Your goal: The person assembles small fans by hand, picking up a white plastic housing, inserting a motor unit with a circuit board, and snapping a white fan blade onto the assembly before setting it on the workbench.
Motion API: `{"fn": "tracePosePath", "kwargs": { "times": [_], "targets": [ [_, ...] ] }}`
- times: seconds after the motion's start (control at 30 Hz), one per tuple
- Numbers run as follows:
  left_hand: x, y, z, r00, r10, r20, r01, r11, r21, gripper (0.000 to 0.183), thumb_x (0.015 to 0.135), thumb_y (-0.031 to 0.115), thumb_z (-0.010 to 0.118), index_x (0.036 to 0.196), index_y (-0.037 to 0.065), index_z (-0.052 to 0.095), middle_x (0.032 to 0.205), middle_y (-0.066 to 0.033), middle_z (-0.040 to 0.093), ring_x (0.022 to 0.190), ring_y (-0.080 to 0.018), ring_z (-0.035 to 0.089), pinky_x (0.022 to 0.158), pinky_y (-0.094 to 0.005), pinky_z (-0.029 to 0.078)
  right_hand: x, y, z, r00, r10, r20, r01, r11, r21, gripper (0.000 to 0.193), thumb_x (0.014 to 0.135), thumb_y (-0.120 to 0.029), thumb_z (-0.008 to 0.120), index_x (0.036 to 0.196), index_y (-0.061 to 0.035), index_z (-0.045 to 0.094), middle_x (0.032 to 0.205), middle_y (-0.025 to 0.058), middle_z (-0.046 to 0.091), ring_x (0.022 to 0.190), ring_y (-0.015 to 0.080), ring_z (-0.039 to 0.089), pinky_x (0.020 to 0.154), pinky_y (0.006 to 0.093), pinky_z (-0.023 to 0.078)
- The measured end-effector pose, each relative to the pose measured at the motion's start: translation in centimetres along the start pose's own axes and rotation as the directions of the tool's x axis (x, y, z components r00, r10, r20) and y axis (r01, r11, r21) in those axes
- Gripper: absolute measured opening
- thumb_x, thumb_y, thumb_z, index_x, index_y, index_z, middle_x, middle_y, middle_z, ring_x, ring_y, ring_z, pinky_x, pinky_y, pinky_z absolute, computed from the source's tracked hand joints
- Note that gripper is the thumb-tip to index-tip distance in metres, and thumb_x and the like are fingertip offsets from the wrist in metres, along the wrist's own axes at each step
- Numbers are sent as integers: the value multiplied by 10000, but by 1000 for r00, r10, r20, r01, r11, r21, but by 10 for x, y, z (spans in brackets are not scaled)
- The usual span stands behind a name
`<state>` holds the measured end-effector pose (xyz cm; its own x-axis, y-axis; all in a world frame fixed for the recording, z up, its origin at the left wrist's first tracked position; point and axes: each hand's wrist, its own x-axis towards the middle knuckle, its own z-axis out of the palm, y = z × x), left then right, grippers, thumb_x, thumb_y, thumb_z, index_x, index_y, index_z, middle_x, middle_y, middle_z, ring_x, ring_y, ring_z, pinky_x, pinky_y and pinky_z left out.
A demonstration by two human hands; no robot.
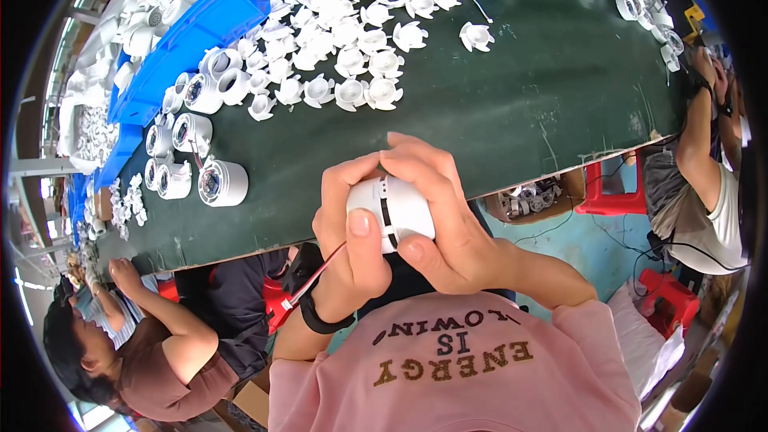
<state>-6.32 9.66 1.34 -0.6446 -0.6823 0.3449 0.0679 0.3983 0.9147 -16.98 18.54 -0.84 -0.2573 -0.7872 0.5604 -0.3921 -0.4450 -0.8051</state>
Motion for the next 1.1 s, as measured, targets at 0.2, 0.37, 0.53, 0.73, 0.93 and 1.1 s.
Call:
{"fn": "tracePosePath", "kwargs": {
  "times": [0.2,0.37,0.53,0.73,0.93,1.1],
  "targets": [
    [-7,-1,-14,984,40,172,-38,999,-17,449,934,342,368,1146,-46,444,869,-169,601,680,-215,604,609,-300,463,-2,-3,8,999,-46,18,43,985,168,652,947,-316,467,1418,47,199,1455,319,157,1324,441,261,1061,504,261],
    [1,6,-22,982,-32,184,35,999,-12,393,944,293,367,1125,-38,474,900,-148,589,730,-188,571,645,-296,451,9,-1,12,998,-47,40,36,971,237,793,872,-306,591,1415,80,162,1436,320,203,1336,458,230,1084,492,217],
    [33,13,-25,892,-440,107,451,880,-150,435,967,258,457,1261,-51,372,1089,-123,516,972,-184,527,831,-295,440,16,-9,-10,938,346,21,-342,934,-103,756,798,-121,704,1409,31,285,1327,246,382,1069,319,532,831,374,492],
    [57,36,-36,644,-28,765,-194,961,198,948,730,234,778,1435,-27,200,1436,-221,293,1319,-346,343,1075,-388,281,11,-6,-24,769,618,-163,-384,651,654,699,795,-64,703,1375,-59,312,1171,85,491,948,117,517,774,268,472],
    [260,-74,-188,971,207,-120,-35,620,784,599,756,300,711,1183,-74,522,1102,-259,595,1059,-345,570,906,-412,446,-11,34,-57,856,276,-436,-337,939,-68,721,750,-282,737,1277,-49,305,1168,164,510,869,148,505,744,280,439],
    [333,-136,-326,852,116,-510,486,182,855,973,620,468,769,1280,-113,352,1120,-347,545,1090,-458,527,925,-434,442,-8,30,-49,891,248,-381,-309,945,-107,707,703,-291,765,1214,-46,341,1191,183,502,932,199,510,820,329,425]
  ]
}}
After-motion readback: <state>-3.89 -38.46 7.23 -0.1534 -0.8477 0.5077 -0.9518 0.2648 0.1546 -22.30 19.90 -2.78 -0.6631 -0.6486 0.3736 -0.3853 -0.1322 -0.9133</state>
